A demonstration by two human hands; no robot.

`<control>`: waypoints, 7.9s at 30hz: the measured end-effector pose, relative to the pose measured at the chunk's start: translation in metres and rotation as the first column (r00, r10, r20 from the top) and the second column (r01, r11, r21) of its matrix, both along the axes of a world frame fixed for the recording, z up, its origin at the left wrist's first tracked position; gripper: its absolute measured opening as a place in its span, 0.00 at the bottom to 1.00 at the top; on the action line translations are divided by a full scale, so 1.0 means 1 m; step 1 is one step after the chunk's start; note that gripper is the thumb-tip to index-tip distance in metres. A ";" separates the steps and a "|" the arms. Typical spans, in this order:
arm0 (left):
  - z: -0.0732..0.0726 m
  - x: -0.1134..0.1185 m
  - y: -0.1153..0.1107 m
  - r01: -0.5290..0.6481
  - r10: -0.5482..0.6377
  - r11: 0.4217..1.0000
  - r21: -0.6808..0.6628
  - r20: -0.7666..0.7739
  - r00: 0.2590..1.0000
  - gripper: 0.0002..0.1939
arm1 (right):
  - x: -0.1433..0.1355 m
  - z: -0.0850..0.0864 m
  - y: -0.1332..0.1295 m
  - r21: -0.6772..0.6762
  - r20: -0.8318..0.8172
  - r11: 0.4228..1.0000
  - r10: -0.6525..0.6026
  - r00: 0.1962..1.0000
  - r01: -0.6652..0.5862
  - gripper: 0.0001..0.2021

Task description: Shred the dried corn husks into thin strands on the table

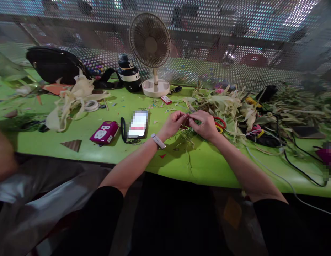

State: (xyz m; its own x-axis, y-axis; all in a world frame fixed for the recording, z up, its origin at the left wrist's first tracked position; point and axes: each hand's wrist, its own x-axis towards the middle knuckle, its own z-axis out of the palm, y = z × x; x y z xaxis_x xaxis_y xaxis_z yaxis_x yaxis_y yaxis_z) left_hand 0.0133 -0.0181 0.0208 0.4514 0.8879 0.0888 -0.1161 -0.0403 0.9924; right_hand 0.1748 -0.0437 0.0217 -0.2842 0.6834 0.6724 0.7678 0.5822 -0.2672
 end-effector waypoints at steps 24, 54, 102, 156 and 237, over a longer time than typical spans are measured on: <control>-0.003 -0.002 0.003 -0.003 0.026 0.984 0.176 -0.127 0.992 0.13 | 0.002 0.002 -0.006 0.106 0.316 0.993 -0.081 0.945 0.050 0.13; 0.008 -0.017 0.010 0.176 -0.197 0.940 -0.293 -0.044 0.979 0.04 | 0.009 0.002 -0.002 -0.036 0.282 0.999 0.039 0.959 -0.031 0.13; -0.012 0.001 -0.001 -0.199 0.201 0.885 0.421 0.039 0.979 0.07 | -0.018 -0.002 -0.002 -0.437 -0.750 0.831 -0.125 0.649 -0.345 0.19; 0.011 -0.039 0.030 -0.057 0.054 0.998 -0.007 -0.196 0.979 0.11 | 0.089 0.040 0.013 -0.534 0.522 0.657 -0.238 0.819 0.532 0.13; -0.005 -0.014 0.014 -0.108 0.210 0.927 -0.358 0.260 0.943 0.09 | 0.040 0.030 -0.003 -0.750 0.226 0.634 -0.019 0.974 0.186 0.23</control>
State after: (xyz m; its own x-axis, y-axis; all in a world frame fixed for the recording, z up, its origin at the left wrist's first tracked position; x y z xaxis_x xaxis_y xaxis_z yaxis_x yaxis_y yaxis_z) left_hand -0.0003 -0.0041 0.0160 0.3020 0.9456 -0.1212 -0.4185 0.2457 0.8743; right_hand 0.2143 -0.0466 0.0514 -0.2362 0.9585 -0.1594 0.8908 0.1480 -0.4296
